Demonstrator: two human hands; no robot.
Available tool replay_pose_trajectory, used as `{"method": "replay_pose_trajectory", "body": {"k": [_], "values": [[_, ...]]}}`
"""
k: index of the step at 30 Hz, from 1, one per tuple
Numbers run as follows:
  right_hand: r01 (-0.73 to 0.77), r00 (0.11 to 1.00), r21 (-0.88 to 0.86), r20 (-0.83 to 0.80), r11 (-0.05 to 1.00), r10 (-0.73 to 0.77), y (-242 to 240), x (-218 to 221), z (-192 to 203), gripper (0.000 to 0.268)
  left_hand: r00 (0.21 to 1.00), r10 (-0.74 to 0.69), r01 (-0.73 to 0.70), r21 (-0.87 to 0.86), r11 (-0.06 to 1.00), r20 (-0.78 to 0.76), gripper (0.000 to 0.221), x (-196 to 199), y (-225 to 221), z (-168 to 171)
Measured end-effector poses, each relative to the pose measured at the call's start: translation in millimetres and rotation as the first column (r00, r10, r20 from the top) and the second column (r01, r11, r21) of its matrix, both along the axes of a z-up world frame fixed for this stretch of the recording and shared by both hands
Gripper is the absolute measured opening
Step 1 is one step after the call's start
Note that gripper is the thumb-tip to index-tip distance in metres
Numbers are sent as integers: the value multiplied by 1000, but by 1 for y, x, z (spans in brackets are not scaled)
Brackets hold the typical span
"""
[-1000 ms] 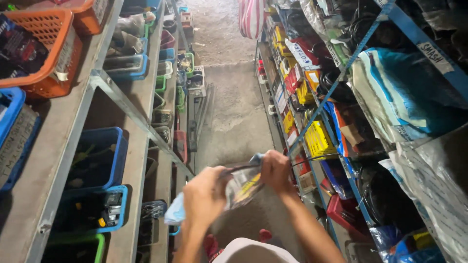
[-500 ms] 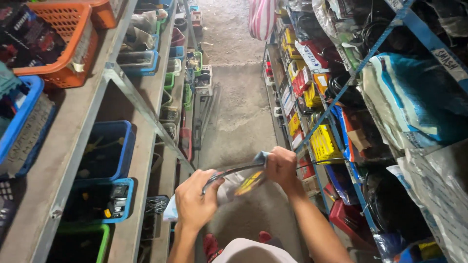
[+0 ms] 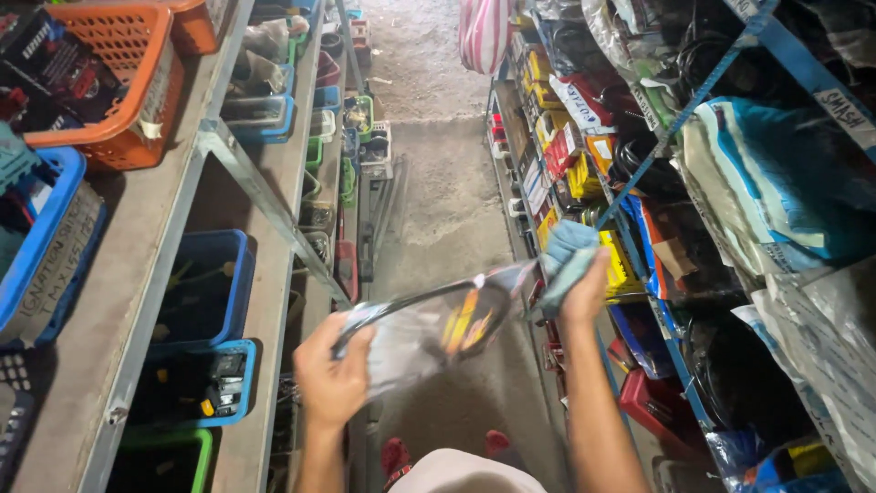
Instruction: The person wipes both sides of a packaged motorcycle cable with a blue cloth while moving through a parts storage area.
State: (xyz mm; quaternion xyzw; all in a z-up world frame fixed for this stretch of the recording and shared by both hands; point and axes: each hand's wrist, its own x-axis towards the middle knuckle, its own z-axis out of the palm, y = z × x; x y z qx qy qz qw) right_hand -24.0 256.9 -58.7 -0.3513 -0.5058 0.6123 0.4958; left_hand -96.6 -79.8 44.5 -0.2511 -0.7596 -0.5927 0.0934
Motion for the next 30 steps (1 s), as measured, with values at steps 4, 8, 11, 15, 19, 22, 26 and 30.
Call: {"method": "replay_pose_trajectory", "body": {"k": [4,8,11,15,19,22,26,30], "values": [[-250,955,184,206,951,211,-52,-16,13,56,997,-72,74,104,992,-27,13,5,28,-6],[-99,967,425,255,900,-14,-24,-25,-46,58,980,9,29,188,982,-200,14,-8,32,-32],[-202,956,211,254,956,146,-34,0,-21,60,972,227,-215,179,960,-55,18,-8,15,-22],[-186,933,236,348,954,96,-7,3,-49,62,951,268,-302,265,916,157,21,-13,6,-17],[-211,966,418,226,883,124,-12,-16,-18,43,985,154,-167,248,954,72,20,-4,21,-19],[-283,913,647,408,708,-8,-16,-26,-31,26,981,175,-194,315,929,87,20,-3,27,-19],[-382,891,559,436,736,131,-30,-11,-39,42,961,164,-255,482,838,224,22,-13,13,-21],[-280,941,225,255,933,221,-27,-6,-14,52,939,-43,-169,568,806,340,37,-19,12,-28]]}}
